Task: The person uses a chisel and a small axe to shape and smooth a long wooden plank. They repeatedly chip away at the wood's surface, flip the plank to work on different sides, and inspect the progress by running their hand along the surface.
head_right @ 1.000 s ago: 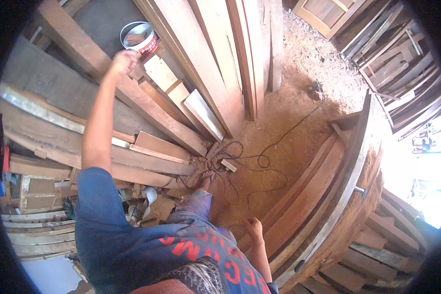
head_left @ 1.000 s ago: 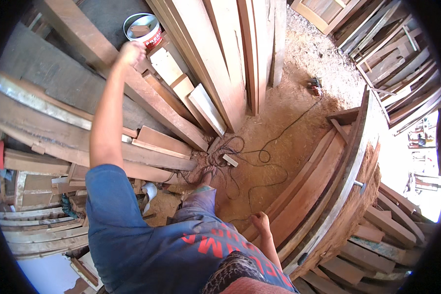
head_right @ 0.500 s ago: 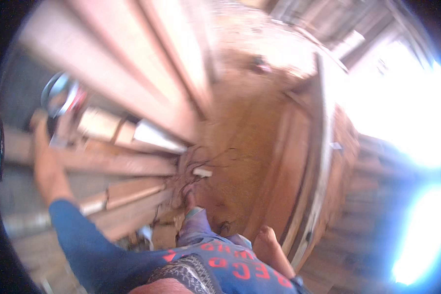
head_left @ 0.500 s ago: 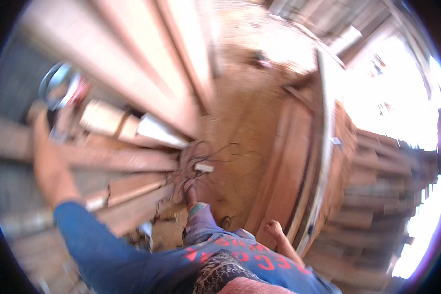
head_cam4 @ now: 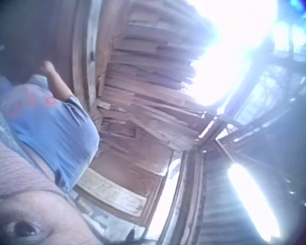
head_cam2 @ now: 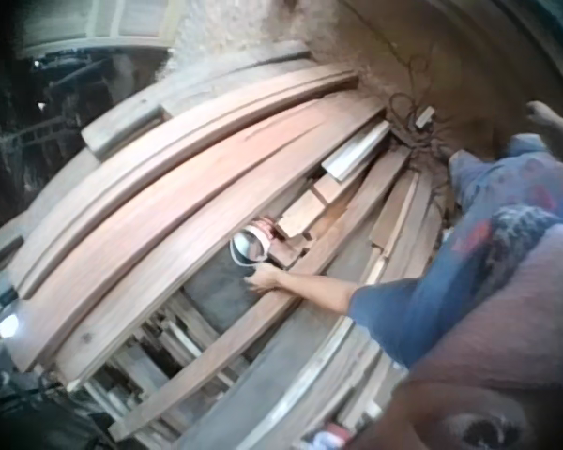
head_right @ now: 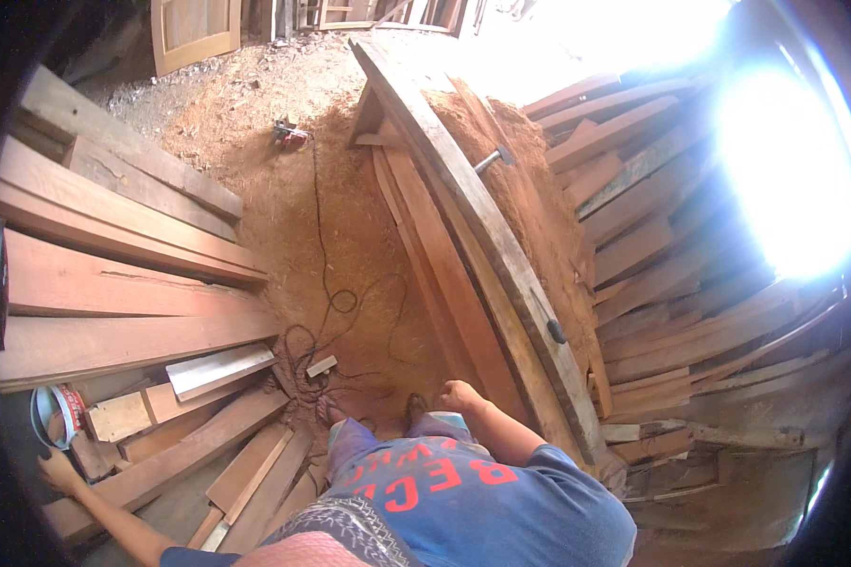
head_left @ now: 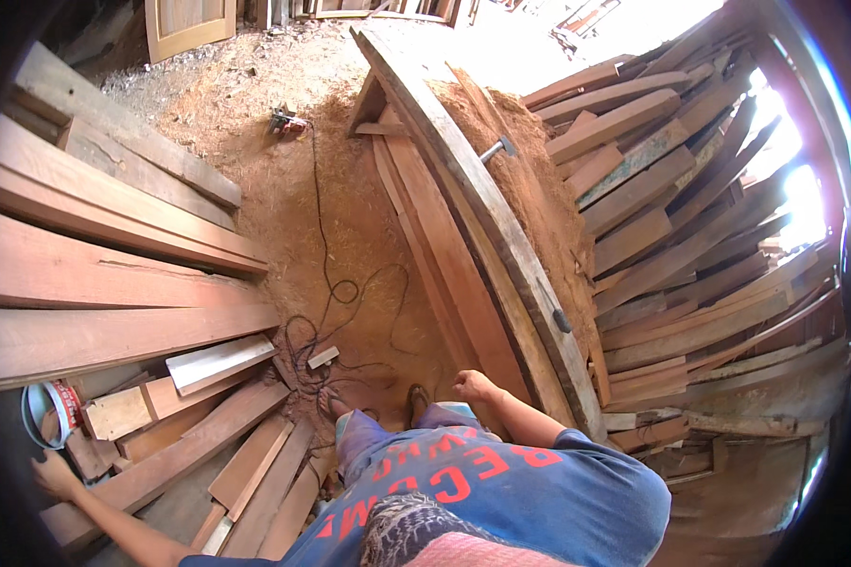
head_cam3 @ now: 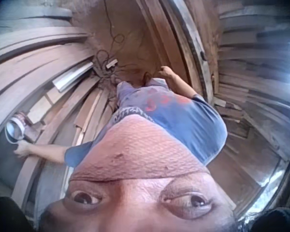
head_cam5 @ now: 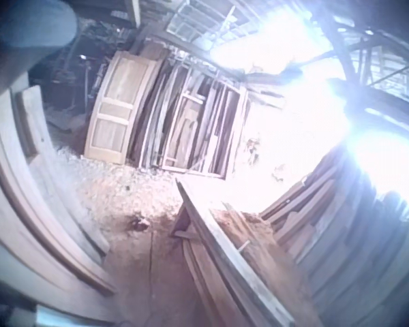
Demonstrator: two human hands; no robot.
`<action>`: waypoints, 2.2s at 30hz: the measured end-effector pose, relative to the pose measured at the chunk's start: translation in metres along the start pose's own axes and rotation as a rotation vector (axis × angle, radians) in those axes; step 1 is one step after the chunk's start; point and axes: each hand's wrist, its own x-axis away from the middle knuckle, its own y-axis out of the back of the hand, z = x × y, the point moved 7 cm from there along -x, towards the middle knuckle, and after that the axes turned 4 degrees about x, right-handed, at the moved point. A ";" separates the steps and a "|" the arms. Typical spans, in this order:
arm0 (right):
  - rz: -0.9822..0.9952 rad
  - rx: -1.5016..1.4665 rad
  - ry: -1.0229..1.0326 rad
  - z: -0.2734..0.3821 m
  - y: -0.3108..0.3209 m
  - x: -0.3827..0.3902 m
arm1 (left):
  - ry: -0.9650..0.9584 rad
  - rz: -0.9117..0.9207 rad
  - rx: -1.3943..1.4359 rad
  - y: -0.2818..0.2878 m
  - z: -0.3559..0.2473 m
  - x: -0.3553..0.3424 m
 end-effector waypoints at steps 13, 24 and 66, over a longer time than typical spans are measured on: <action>-0.112 -0.434 -0.103 -0.135 -0.025 0.029 | -0.781 0.768 1.029 0.142 -0.333 0.565; -0.419 -0.665 -0.323 -0.339 -0.026 0.153 | -1.745 1.618 0.609 0.371 -0.364 0.924; -1.223 -1.481 -1.133 -0.424 -0.007 0.239 | -2.425 1.255 0.067 0.451 -0.660 1.151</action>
